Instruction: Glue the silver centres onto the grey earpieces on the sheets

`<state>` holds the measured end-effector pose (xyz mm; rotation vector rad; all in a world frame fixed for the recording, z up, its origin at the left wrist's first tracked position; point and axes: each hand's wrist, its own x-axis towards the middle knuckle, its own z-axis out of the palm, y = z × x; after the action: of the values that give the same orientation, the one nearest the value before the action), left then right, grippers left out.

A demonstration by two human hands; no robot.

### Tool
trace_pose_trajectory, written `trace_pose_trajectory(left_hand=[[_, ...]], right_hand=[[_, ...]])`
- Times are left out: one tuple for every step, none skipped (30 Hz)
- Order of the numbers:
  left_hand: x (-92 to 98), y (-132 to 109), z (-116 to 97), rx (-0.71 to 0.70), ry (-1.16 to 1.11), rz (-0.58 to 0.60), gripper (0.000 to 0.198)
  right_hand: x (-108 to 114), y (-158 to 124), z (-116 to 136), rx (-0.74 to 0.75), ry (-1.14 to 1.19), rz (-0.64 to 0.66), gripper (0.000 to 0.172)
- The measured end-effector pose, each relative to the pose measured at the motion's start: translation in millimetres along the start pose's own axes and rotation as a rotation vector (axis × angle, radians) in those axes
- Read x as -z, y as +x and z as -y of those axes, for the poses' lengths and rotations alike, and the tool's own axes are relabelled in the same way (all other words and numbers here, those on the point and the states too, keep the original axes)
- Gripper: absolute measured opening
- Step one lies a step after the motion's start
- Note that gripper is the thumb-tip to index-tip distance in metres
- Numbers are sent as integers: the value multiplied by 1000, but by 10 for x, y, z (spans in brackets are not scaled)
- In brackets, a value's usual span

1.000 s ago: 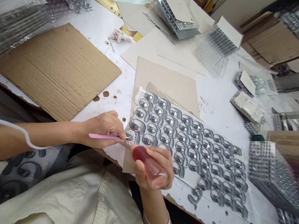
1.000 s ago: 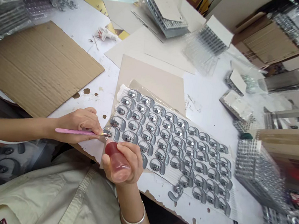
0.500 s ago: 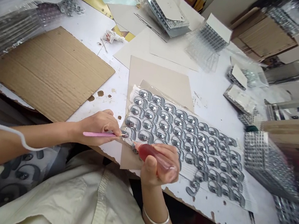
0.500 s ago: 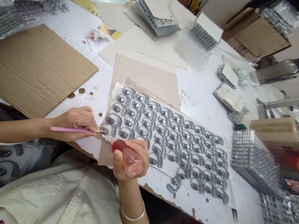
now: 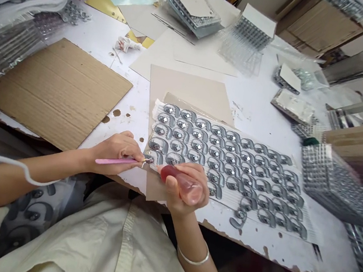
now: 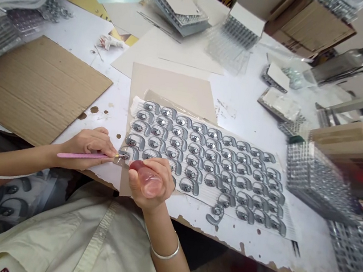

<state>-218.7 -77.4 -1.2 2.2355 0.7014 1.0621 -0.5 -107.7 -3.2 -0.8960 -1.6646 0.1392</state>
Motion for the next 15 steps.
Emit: trace_pose_trajectory(left_hand=[[1,2,-2,1,0,3,1],[2,4,-4,1,1,4,1],[3,7,-7,0,2,7,1],[3,9,-9,0,4,10,1],[2,10,-10,0,8,12,2],[1,11,-9,2,14,15,2],[-1,10,-5,5,22,21,3],[-2,7,-1,5,31,27,3],[-1,5,5,1,36,28,3],[3,2,9,-9,39,21,2],[10,0,11,-22,38,14,2],[20,0,10,-34,34,6,3],[32,2,4,-46,30,-10,4],[43,8,-7,-53,30,-33,6],[50,17,-24,-57,36,-57,7]], right_hand=[[1,0,0,-3,-5,0,23],[1,1,2,-5,-4,1,22],[0,1,6,-8,3,3,22],[-2,1,13,-10,15,6,23],[-6,0,20,-9,29,9,23],[-11,0,29,-8,41,12,23],[-17,0,38,-6,48,16,23],[-23,3,45,-4,49,14,22],[-25,10,48,-4,49,-2,21],[-24,23,47,-12,52,-39,19],[-15,44,38,-26,59,-95,17],[3,71,21,-48,73,-171,15],[33,105,-5,-86,94,-254,13],[74,141,-38,-128,120,-328,14],[127,177,-78,-170,145,-389,15]])
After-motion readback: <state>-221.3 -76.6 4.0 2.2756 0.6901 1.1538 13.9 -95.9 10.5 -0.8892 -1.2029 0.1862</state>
